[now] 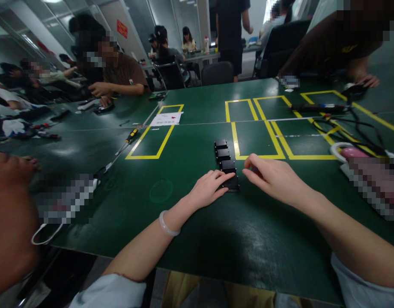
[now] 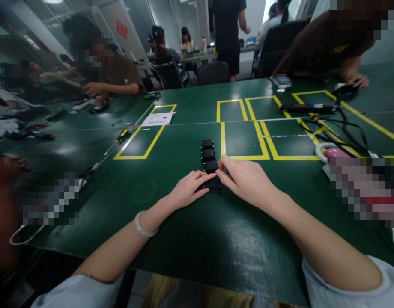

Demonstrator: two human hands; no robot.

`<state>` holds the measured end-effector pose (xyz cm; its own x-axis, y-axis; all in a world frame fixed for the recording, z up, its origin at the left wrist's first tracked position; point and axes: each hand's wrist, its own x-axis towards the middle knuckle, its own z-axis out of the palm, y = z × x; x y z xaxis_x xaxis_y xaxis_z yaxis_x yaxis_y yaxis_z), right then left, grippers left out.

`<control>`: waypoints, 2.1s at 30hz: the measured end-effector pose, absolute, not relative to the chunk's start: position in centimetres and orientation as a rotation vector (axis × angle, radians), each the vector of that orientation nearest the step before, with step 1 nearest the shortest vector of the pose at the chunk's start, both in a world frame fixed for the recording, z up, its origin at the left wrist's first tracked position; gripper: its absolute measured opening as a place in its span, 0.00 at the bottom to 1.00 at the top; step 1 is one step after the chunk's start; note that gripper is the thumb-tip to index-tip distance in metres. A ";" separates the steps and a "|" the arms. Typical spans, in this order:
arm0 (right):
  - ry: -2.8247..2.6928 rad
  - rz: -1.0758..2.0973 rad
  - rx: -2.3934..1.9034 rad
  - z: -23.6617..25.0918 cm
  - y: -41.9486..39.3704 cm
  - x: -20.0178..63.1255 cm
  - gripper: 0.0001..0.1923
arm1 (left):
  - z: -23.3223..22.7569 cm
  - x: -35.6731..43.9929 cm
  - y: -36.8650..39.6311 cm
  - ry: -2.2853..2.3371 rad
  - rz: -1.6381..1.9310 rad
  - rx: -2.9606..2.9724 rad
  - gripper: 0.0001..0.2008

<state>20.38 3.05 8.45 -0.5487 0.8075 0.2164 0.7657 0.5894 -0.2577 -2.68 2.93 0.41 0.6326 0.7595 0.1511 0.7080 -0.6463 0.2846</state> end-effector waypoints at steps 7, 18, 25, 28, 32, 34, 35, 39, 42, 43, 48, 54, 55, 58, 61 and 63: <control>-2.510 0.194 -1.297 8.1 3.2 20.4 0.09 | 0.3 -2.7 3.0 1.207 0.379 2.662 0.24; -2.528 0.151 -1.279 8.1 3.2 20.4 0.12 | 0.2 -2.7 3.0 1.205 0.384 2.657 0.24; -2.504 0.159 -1.292 8.1 3.0 20.3 0.07 | 0.4 -2.7 3.0 1.211 0.381 2.653 0.24; -2.495 0.180 -1.286 8.3 2.9 20.3 0.06 | 0.4 -2.7 2.9 1.213 0.375 2.657 0.24; -2.506 0.187 -1.286 8.2 2.9 20.4 0.10 | 0.4 -2.7 2.9 1.211 0.377 2.663 0.24; -2.523 0.158 -1.292 8.1 3.1 20.5 0.12 | 0.5 -2.7 2.9 1.207 0.380 2.663 0.24; -2.532 0.147 -1.293 8.0 3.2 20.5 0.12 | 0.5 -2.7 2.9 1.206 0.381 2.663 0.24; -2.532 0.148 -1.292 7.9 3.2 20.5 0.09 | 0.6 -2.6 2.9 1.204 0.371 2.663 0.24; -2.505 0.162 -1.311 8.0 3.0 20.4 0.07 | 0.6 -2.6 2.9 1.210 0.368 2.660 0.24; -2.497 0.169 -1.314 8.1 2.9 20.3 0.07 | 0.6 -2.6 2.9 1.212 0.369 2.658 0.24; -2.516 0.152 -1.310 8.2 2.8 20.3 0.09 | 0.7 -2.6 2.9 1.209 0.363 2.665 0.24; -2.527 0.113 -1.294 7.8 3.1 20.6 0.09 | 0.6 -2.7 2.9 1.216 0.366 2.661 0.24; -2.520 0.128 -1.289 7.9 3.1 20.6 0.08 | 0.6 -2.7 2.9 1.216 0.369 2.662 0.24; -2.504 0.150 -1.289 8.2 2.9 20.5 0.06 | 0.6 -2.7 2.8 1.214 0.368 2.661 0.24; -2.506 0.151 -1.297 8.4 2.8 20.5 0.07 | 0.6 -2.7 2.8 1.216 0.371 2.658 0.24; -2.521 0.135 -1.310 8.4 2.8 20.5 0.08 | 0.6 -2.7 2.9 1.217 0.374 2.655 0.24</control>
<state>20.49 2.82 8.43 -0.5410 0.8125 0.2173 0.7847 0.5806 -0.2172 -2.68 2.85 0.59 0.6298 0.7629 0.1460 0.7133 -0.6424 0.2802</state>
